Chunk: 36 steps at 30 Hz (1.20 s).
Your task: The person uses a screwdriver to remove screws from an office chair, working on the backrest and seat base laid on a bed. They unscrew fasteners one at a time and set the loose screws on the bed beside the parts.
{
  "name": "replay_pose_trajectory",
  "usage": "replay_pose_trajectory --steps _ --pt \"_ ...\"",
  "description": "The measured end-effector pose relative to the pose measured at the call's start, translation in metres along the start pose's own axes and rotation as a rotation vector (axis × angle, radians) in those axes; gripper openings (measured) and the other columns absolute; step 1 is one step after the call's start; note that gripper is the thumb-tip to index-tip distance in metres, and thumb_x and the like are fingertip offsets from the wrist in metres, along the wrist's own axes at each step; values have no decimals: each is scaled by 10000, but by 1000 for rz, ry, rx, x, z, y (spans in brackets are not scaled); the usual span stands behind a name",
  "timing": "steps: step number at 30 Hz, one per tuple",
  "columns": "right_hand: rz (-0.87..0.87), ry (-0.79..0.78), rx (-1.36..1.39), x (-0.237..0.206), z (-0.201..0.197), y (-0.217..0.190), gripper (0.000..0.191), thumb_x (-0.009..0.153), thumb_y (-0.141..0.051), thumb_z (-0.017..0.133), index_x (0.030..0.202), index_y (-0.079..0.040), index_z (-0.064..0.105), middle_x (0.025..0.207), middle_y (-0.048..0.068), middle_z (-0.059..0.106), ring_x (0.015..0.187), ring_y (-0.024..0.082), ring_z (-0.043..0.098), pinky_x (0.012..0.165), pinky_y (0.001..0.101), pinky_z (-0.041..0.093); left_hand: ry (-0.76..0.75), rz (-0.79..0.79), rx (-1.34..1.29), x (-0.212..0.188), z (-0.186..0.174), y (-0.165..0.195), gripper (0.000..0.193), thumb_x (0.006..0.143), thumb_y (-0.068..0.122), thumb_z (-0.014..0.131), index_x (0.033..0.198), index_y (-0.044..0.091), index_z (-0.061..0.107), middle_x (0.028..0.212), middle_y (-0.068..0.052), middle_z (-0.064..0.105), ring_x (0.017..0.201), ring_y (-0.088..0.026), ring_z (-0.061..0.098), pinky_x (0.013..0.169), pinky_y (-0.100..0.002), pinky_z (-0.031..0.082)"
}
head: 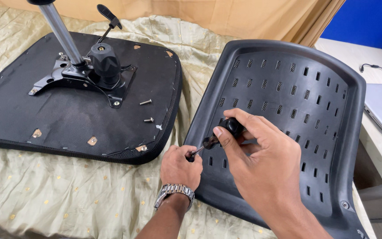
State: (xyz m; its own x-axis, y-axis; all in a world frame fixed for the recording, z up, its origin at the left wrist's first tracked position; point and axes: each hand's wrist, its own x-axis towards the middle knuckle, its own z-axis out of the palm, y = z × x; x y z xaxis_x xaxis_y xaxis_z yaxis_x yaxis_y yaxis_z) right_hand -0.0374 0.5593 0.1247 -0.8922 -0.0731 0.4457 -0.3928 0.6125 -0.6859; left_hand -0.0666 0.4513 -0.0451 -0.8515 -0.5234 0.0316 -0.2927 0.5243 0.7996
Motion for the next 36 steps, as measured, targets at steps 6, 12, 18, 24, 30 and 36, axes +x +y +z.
replay_pose_trajectory --steps 6,12,18,24,30,36 --pt "66 -16 -22 3 0 -2 301 831 -134 796 1126 -93 755 850 40 762 675 88 730 568 252 598 -1 -37 27 0 4 -2 110 796 231 808 890 176 794 911 -27 680 921 -247 670 819 -413 538" --pt "70 -3 -23 6 -2 -3 294 827 -133 796 1117 -97 761 876 35 775 698 80 733 588 247 602 -92 -166 8 1 -2 5 133 816 268 809 897 167 778 916 -11 689 899 -222 687 819 -403 541" --pt "22 -7 -32 6 -1 -4 310 826 -128 797 1131 -89 750 881 38 768 697 78 735 574 241 603 -34 -72 43 -1 1 3 126 818 244 805 904 157 778 893 -25 682 890 -241 681 814 -412 539" --pt "60 -25 -25 3 5 -3 301 831 -118 793 1128 -90 756 844 45 765 659 86 711 556 250 591 18 -1 8 -1 6 -11 123 801 232 812 835 138 741 852 -10 663 890 -243 657 783 -427 527" --pt "79 -21 -34 1 6 -4 300 799 -126 810 1092 -90 760 838 40 770 662 82 717 562 251 595 32 -38 -12 0 6 -12 228 751 278 851 806 113 702 841 -15 683 858 -239 673 774 -420 527" --pt "42 -27 -14 -1 -2 -11 310 788 -118 807 1092 -82 754 861 37 767 691 89 732 593 246 610 -8 -99 -41 -1 -3 0 155 786 261 830 849 144 751 854 -11 693 863 -239 691 782 -417 534"
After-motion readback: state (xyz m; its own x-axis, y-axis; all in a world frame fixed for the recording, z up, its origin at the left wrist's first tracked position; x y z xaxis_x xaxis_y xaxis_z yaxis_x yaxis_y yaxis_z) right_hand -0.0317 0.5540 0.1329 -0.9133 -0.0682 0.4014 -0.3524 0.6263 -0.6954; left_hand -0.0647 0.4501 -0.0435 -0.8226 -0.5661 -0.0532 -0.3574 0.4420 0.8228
